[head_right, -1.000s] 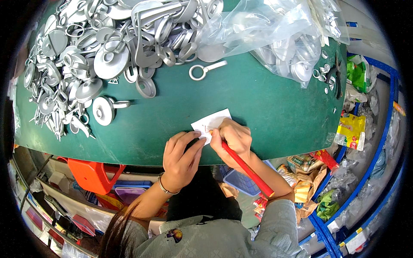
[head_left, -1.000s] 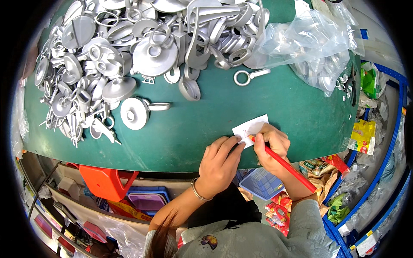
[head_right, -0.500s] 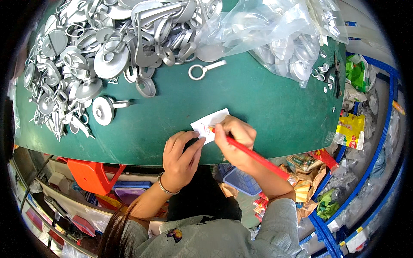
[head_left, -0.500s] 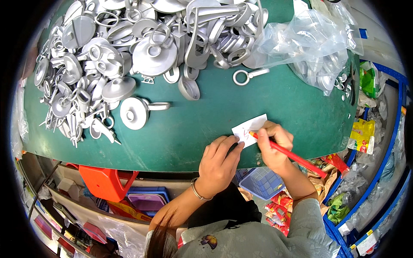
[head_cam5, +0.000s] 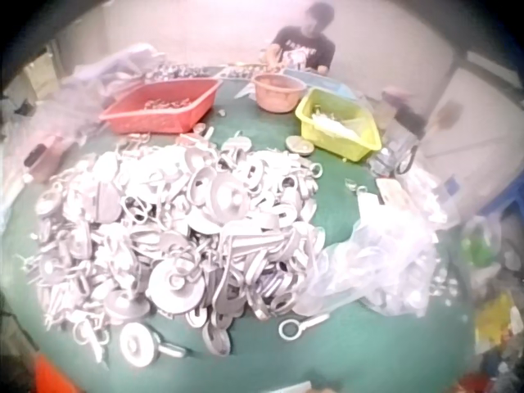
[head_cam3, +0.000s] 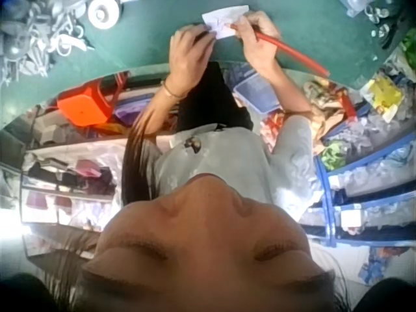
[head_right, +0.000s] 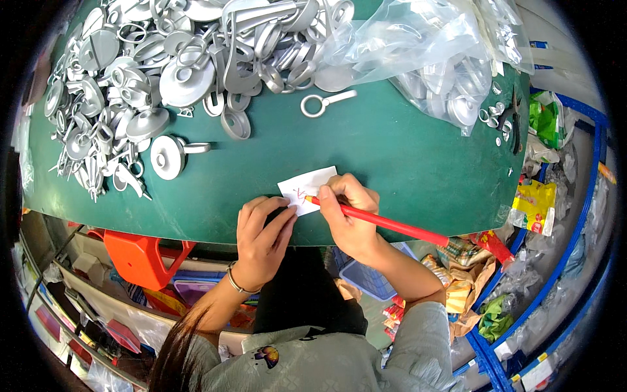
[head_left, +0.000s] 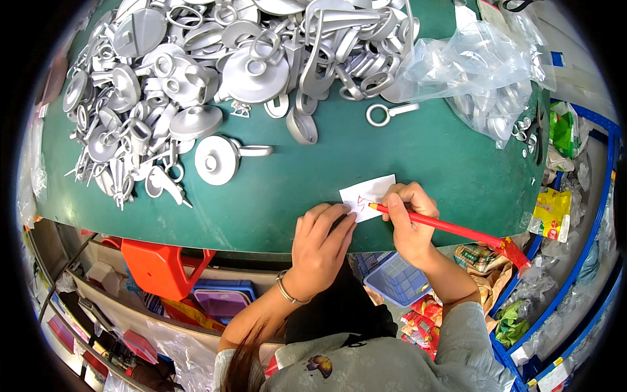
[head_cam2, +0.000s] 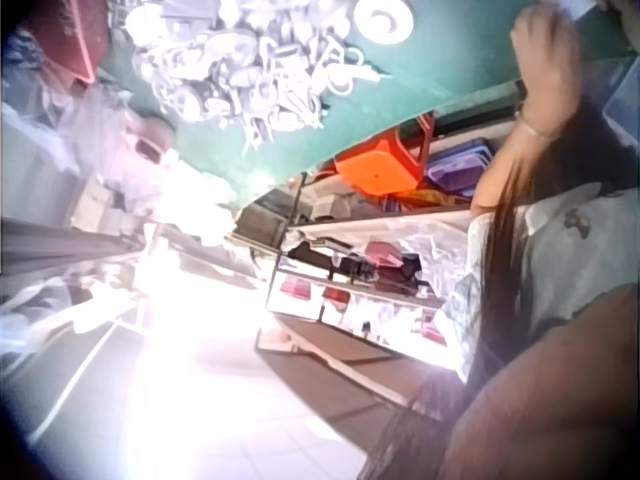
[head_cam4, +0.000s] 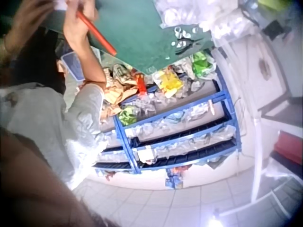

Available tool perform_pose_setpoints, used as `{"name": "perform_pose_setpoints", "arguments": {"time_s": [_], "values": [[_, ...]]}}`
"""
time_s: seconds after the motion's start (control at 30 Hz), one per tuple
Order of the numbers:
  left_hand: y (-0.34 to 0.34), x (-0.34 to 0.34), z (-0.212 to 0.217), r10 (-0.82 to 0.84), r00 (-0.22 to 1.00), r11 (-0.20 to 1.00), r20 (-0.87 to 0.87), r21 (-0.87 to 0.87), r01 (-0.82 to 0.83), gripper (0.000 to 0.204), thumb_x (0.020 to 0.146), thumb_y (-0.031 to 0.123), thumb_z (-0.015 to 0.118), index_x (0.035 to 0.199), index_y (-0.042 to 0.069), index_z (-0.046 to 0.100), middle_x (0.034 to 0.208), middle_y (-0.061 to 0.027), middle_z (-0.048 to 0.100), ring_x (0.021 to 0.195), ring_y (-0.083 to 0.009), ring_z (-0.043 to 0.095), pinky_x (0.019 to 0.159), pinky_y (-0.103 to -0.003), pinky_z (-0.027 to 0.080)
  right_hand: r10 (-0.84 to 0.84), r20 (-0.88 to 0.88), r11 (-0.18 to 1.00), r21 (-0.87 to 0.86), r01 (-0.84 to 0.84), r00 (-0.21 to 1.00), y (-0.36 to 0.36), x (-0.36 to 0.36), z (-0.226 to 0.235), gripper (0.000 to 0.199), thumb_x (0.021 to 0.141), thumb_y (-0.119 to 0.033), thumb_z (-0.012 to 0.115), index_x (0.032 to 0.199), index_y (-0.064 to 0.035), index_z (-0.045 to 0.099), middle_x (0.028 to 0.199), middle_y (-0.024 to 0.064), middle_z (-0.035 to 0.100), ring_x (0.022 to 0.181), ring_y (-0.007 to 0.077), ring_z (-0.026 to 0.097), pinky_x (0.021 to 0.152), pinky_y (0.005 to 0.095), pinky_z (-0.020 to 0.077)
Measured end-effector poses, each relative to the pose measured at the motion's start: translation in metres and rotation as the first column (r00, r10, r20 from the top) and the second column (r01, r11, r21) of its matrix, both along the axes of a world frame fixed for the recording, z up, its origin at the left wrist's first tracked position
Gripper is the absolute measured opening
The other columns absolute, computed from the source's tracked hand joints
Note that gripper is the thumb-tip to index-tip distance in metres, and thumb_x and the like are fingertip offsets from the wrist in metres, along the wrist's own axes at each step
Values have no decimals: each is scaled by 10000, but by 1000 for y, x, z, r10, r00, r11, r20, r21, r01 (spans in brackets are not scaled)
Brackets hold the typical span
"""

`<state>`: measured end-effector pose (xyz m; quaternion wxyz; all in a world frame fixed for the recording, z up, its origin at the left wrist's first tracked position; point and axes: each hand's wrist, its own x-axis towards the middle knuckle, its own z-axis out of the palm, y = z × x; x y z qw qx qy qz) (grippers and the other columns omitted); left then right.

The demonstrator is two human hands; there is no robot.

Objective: The person sorts small silver metal parts from a large pile on a green table, placing them into a plastic bag. They then walk to a blue shelf to retrieve a small white card and a red pen. Returning to the table, the person writes on the card and places it into a yellow container. Finally, they pick up a blue crate and walk towards a door.

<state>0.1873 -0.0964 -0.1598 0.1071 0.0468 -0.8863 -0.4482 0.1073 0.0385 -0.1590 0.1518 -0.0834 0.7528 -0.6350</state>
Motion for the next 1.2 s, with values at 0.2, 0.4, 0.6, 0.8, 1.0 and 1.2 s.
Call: {"name": "perform_pose_setpoints", "arguments": {"time_s": [0.2, 0.4, 0.6, 0.8, 1.0, 1.2], "values": [[0, -1, -2, 25, 1000, 1000, -5, 17, -25, 299, 603, -32, 697, 888, 23, 626, 920, -82, 571, 818, -254, 538, 684, -334, 412, 51, -213, 990, 141, -21, 976, 3, 4, -2, 184, 731, 44, 646, 704, -26, 479, 576, 45, 515, 482, 52, 437, 421, 211, 345], [0, -1, -5, 31, 999, 999, -8, 20, -31, 304, 593, -35, 701, 883, 24, 630, 907, -85, 568, 803, -244, 538, 675, -326, 414, 105, -306, 992, 104, -77, 946, 0, 0, -3, 188, 706, 74, 639, 684, -15, 475, 598, 81, 530, 467, 122, 470, 426, 239, 368], [0, -1, -6, 24, 1000, 1000, -15, 17, -23, 300, 587, -34, 704, 873, 25, 635, 911, -84, 566, 798, -240, 539, 669, -325, 416, 175, -356, 979, 160, -125, 918, -3, -2, -1, 189, 693, 73, 640, 658, -9, 474, 564, 87, 517, 444, 170, 479, 420, 266, 381], [0, -1, -5, 29, 999, 999, -18, 18, -29, 292, 584, -40, 701, 862, 25, 634, 911, -84, 566, 799, -246, 538, 671, -326, 417, 176, -361, 975, 191, -112, 916, -4, -2, -1, 192, 692, 61, 645, 648, -11, 473, 553, 84, 514, 440, 176, 487, 418, 269, 383], [0, -2, -5, 31, 999, 999, -21, 17, -31, 292, 581, -44, 698, 857, 24, 631, 906, -86, 567, 794, -248, 539, 669, -326, 418, 157, -332, 979, 179, -101, 930, -2, -1, 0, 176, 697, 58, 647, 656, -6, 489, 564, 86, 530, 451, 159, 500, 423, 260, 388], [0, -3, -5, 35, 999, 999, -19, 6, -35, 315, 581, -45, 697, 881, 22, 628, 894, -86, 566, 786, -243, 539, 667, -323, 422, 44, -213, 992, 127, -17, 976, 3, 3, -2, 153, 745, 52, 613, 678, -3, 486, 587, 82, 551, 467, 128, 498, 424, 240, 380]]}}
